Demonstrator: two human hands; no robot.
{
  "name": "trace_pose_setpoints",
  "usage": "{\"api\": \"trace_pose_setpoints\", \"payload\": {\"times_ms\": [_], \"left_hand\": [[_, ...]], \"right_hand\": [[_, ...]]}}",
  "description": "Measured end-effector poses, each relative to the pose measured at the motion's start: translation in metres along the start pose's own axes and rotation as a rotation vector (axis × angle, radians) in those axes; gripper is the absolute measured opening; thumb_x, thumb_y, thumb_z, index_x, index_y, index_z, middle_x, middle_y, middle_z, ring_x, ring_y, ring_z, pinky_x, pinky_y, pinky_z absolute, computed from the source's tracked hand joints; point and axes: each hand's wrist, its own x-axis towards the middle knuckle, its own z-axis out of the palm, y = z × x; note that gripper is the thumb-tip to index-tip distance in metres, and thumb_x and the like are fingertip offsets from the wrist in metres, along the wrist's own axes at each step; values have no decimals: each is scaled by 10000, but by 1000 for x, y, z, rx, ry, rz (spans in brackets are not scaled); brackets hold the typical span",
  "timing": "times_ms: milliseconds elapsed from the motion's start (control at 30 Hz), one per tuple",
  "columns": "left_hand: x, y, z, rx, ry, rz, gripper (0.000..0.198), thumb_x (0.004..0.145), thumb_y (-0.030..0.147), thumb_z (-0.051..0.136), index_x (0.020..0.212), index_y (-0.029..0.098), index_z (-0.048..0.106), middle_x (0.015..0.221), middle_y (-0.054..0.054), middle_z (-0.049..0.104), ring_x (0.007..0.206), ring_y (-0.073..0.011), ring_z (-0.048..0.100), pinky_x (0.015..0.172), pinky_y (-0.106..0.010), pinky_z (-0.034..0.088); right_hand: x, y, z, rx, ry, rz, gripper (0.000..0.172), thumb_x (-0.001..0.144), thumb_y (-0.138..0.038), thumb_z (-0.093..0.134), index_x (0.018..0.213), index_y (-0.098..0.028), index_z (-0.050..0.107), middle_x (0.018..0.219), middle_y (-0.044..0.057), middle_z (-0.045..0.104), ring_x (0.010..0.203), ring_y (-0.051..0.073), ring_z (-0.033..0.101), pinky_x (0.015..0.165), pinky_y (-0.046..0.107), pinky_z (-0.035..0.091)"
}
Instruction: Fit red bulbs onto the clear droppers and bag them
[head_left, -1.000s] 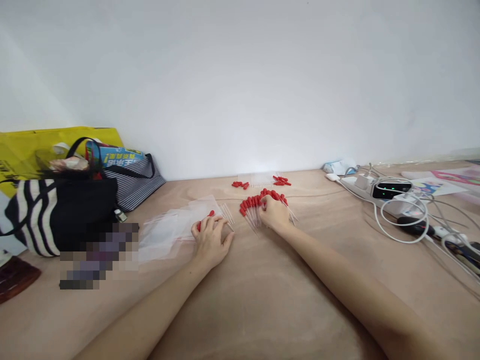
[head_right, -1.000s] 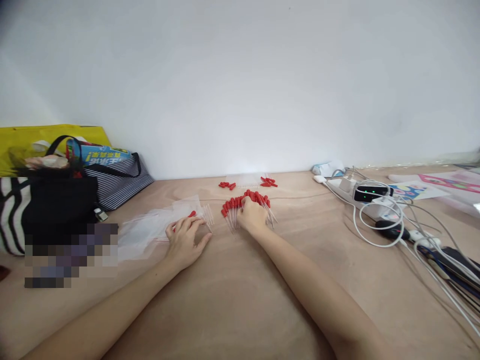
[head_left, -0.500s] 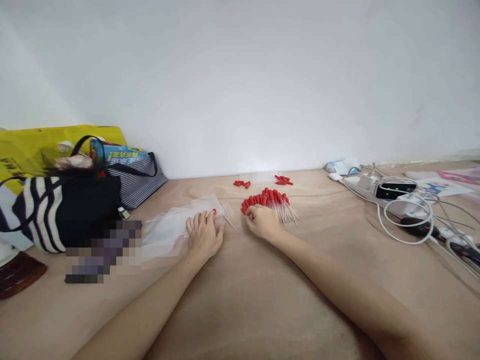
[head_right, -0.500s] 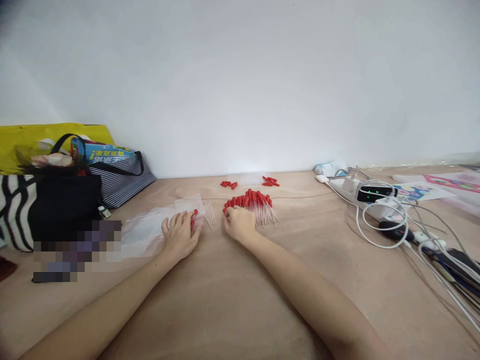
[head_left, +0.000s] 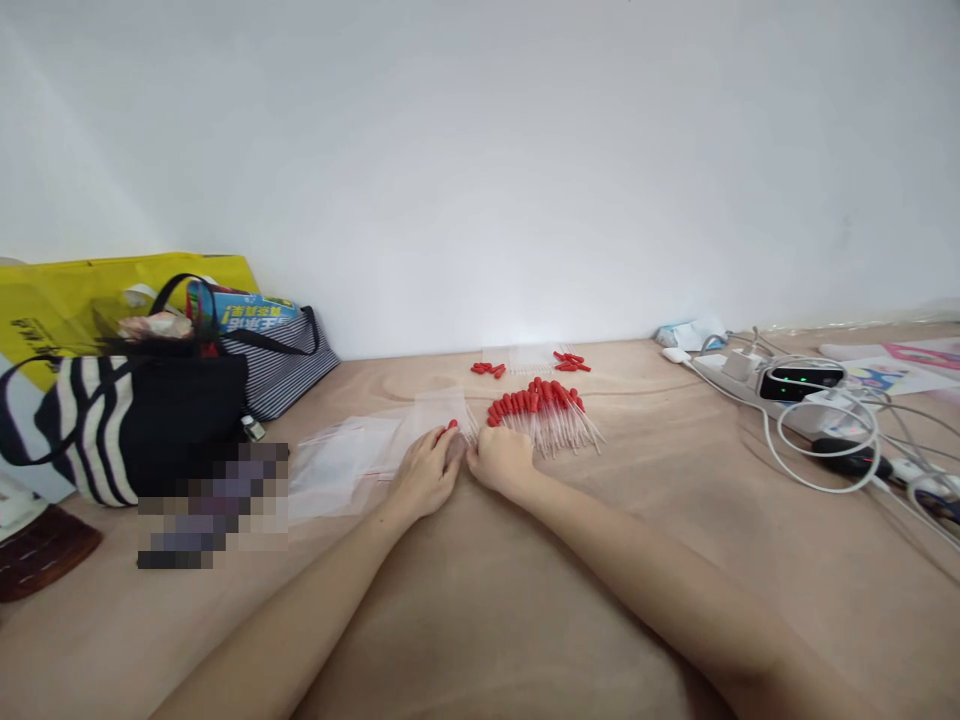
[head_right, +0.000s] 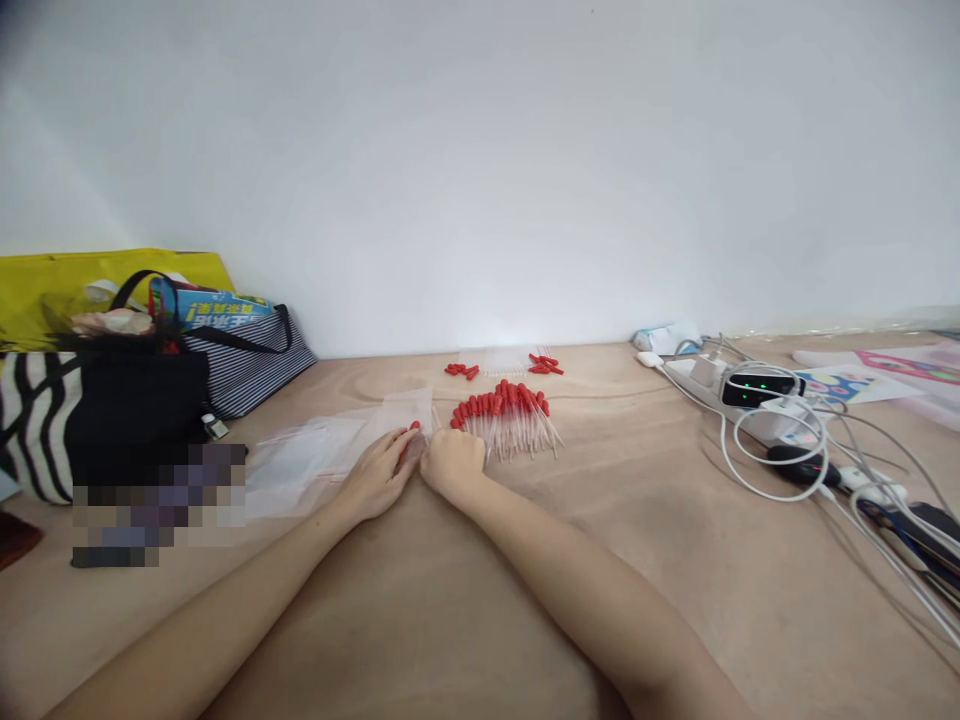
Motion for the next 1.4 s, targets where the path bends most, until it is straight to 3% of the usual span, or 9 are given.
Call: {"api": "trace_pose_setpoints", "payload": {"times_ms": [133, 367, 533, 700, 800, 1067, 1200, 1267, 1400], "left_hand": [[1, 3, 0, -53, -5, 62, 404, 825, 238, 408, 1217, 144, 427, 1217, -119, 485, 1110, -216, 458, 944, -349, 353], [0, 4, 0, 122, 40, -208, 461, 829, 374, 417, 1211, 115, 413, 1131, -149, 536, 1050, -270, 482, 877, -368, 358], [1, 8, -7, 133, 60, -324, 500, 794, 411, 466, 1198, 123, 404, 1156, -126, 520, 1077, -270, 447, 894, -356, 328], [-1, 15, -15, 145, 122, -377, 315, 733, 399, 541, 940, 163, 521, 1008, -91, 562, 1000, -268, 472, 843, -364, 355], [-4, 16, -16, 161, 129, -338, 193, 738, 372, 539, 774, 182, 539, 947, -77, 558, 962, -266, 480, 819, -371, 362], [-6, 9, -12, 164, 229, -194, 103, 751, 257, 530, 689, 176, 533, 934, -84, 573, 915, -255, 497, 799, -377, 380], [-7, 12, -14, 122, 359, -113, 149, 785, 271, 492, 676, 175, 526, 968, -109, 571, 948, -271, 485, 829, -407, 369], [-9, 18, -14, 26, 400, -8, 154, 816, 268, 445, 717, 173, 516, 967, -109, 570, 956, -260, 483, 840, -402, 369], [-16, 36, -10, -234, 283, 174, 164, 868, 271, 368, 795, 180, 484, 826, -59, 585, 817, -202, 532, 743, -337, 417]], "right_hand": [[-13, 10, -6, -14, -22, -2, 289, 772, -333, 444, 836, -144, 652, 819, 136, 667, 761, 244, 629, 612, 318, 445], [-36, 29, -17, -20, -85, 3, 273, 770, -338, 442, 751, -168, 654, 798, 119, 670, 766, 236, 623, 616, 312, 426], [-42, 41, -19, -22, -81, 14, 260, 762, -378, 458, 776, -181, 628, 779, 81, 670, 758, 230, 620, 622, 314, 415], [-38, 40, -17, 13, -46, 29, 318, 769, -451, 457, 828, -178, 609, 832, 72, 667, 794, 228, 613, 639, 314, 415], [-36, 37, -16, -6, -59, 36, 291, 797, -381, 425, 840, -167, 617, 853, 89, 666, 805, 229, 611, 638, 313, 411], [-47, 46, -15, -36, -31, -19, 255, 829, -276, 386, 900, -112, 568, 900, 135, 634, 787, 232, 597, 602, 300, 389], [-55, 77, -13, 124, 153, -90, 171, 841, -262, 376, 845, -163, 514, 858, 91, 609, 772, 199, 567, 597, 271, 377], [-56, 95, -11, 249, 277, -178, 132, 834, -227, 366, 784, -172, 476, 802, 83, 586, 750, 185, 544, 620, 272, 386], [-57, 112, -5, 495, 365, -238, 87, 816, -178, 374, 749, -188, 429, 674, 38, 550, 607, 153, 506, 565, 260, 390]]}}
